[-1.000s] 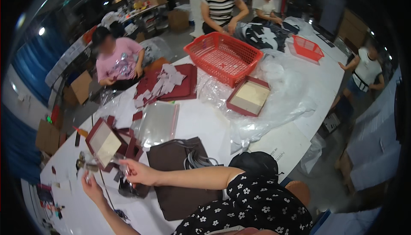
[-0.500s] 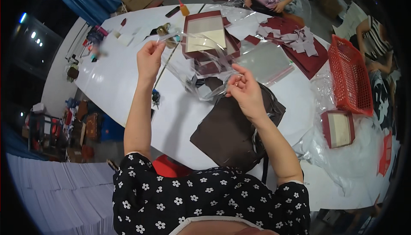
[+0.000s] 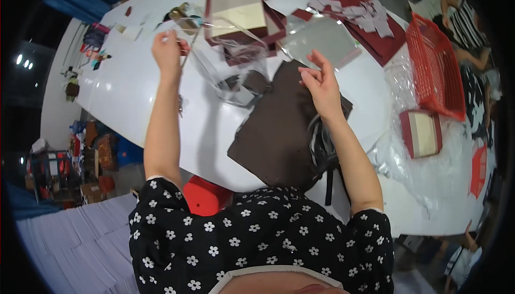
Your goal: The person folds a brown garment and places it into a clear plastic bag. They then place the bagged item into a black mesh bag on the table. The person repeats this process with several other garments, folding and bagging them individually.
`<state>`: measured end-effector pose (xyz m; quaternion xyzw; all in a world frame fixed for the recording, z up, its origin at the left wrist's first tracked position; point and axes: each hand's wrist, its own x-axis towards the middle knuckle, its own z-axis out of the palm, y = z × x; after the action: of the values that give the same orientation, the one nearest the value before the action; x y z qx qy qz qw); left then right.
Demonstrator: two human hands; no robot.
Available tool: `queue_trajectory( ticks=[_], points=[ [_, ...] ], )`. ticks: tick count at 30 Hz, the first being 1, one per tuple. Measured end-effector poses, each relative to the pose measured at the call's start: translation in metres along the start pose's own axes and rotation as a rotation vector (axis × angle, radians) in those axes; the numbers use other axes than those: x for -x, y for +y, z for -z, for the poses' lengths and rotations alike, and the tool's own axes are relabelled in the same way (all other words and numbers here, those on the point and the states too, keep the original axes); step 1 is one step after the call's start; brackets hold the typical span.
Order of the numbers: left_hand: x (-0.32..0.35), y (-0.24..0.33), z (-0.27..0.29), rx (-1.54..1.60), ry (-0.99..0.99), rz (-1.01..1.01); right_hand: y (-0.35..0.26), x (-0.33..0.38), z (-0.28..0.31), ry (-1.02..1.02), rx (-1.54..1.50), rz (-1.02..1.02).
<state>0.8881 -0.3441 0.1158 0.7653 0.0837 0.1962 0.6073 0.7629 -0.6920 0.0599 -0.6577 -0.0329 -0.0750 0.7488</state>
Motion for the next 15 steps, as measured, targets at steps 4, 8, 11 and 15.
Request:
queue_trajectory(
  ticks=[4, 8, 11, 15],
  points=[
    [0.063, 0.021, -0.023, 0.091, -0.142, -0.129, 0.063, 0.061, 0.051, -0.013, -0.007, -0.203],
    [0.144, -0.003, -0.039, -0.223, -0.228, -0.471, 0.116, 0.17, 0.076, -0.463, 0.837, -0.015],
    [0.191, -0.015, -0.039, -0.538, -0.362, -0.72, 0.123, 0.202, 0.091, -0.502, 1.356, 0.12],
    [0.21, -0.021, -0.04, -0.465, -0.372, -0.646, 0.118, 0.213, 0.113, -0.218, 1.566, -0.057]
  ],
)
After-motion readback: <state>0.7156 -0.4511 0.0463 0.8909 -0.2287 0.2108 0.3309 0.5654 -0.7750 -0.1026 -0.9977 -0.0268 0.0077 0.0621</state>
